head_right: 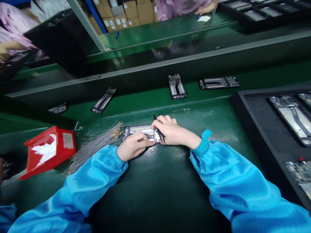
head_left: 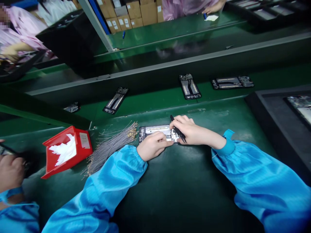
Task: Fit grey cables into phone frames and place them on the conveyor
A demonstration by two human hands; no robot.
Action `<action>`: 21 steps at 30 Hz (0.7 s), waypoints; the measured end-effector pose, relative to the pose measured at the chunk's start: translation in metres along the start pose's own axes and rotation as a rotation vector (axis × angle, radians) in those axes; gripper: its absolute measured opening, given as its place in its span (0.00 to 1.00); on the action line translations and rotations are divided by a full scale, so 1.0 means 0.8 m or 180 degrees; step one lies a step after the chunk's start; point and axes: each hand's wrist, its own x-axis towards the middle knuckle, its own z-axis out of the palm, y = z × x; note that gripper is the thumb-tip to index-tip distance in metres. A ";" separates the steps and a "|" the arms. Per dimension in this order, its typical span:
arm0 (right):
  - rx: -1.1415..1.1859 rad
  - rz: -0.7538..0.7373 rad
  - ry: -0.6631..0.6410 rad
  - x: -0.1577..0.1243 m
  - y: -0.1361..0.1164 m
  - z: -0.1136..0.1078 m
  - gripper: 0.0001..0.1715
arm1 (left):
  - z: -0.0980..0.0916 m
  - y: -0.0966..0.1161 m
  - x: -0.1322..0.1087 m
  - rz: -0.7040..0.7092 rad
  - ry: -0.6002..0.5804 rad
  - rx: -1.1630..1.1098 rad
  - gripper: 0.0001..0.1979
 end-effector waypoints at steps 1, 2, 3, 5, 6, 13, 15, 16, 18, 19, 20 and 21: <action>-0.0025 0.0025 -0.0009 0.001 -0.001 0.000 0.19 | 0.000 0.000 0.000 0.0007 -0.0009 0.0008 0.12; -0.0041 0.0044 -0.0013 0.001 -0.002 0.000 0.19 | -0.001 0.000 0.000 0.0016 -0.0018 0.0017 0.12; -0.0043 0.0053 -0.0018 0.002 -0.003 0.000 0.19 | -0.001 0.000 0.000 0.0026 -0.0025 0.0027 0.12; -0.0018 0.0043 -0.0017 0.002 -0.002 0.001 0.20 | -0.001 0.000 -0.001 0.0047 -0.0030 0.0056 0.12; 0.0003 0.0029 -0.0007 0.003 0.000 0.001 0.20 | -0.001 0.000 -0.001 0.0054 -0.0031 0.0064 0.12; -0.0010 0.0151 0.0107 0.005 0.000 0.007 0.19 | -0.004 0.002 0.003 -0.0259 0.0006 -0.0563 0.11; -0.0019 0.0177 0.0077 0.006 -0.001 0.006 0.19 | -0.006 0.003 0.005 -0.0317 0.0002 -0.0791 0.10; -0.0012 0.0186 0.0054 0.007 -0.001 0.005 0.19 | -0.007 0.003 0.006 -0.0337 -0.0010 -0.0864 0.10; -0.0012 0.0217 0.0002 0.009 -0.002 0.003 0.20 | -0.008 0.003 0.007 -0.0367 -0.0037 -0.0940 0.10; -0.0033 0.0250 -0.0024 0.011 -0.002 0.002 0.21 | -0.008 0.003 0.007 -0.0380 -0.0054 -0.0953 0.10; -0.0069 0.0294 -0.0054 0.012 -0.004 0.001 0.21 | -0.008 0.003 0.007 -0.0388 -0.0073 -0.0956 0.10; -0.0121 0.0347 -0.0099 0.015 -0.005 0.000 0.21 | -0.008 0.003 0.006 -0.0395 -0.0093 -0.0952 0.10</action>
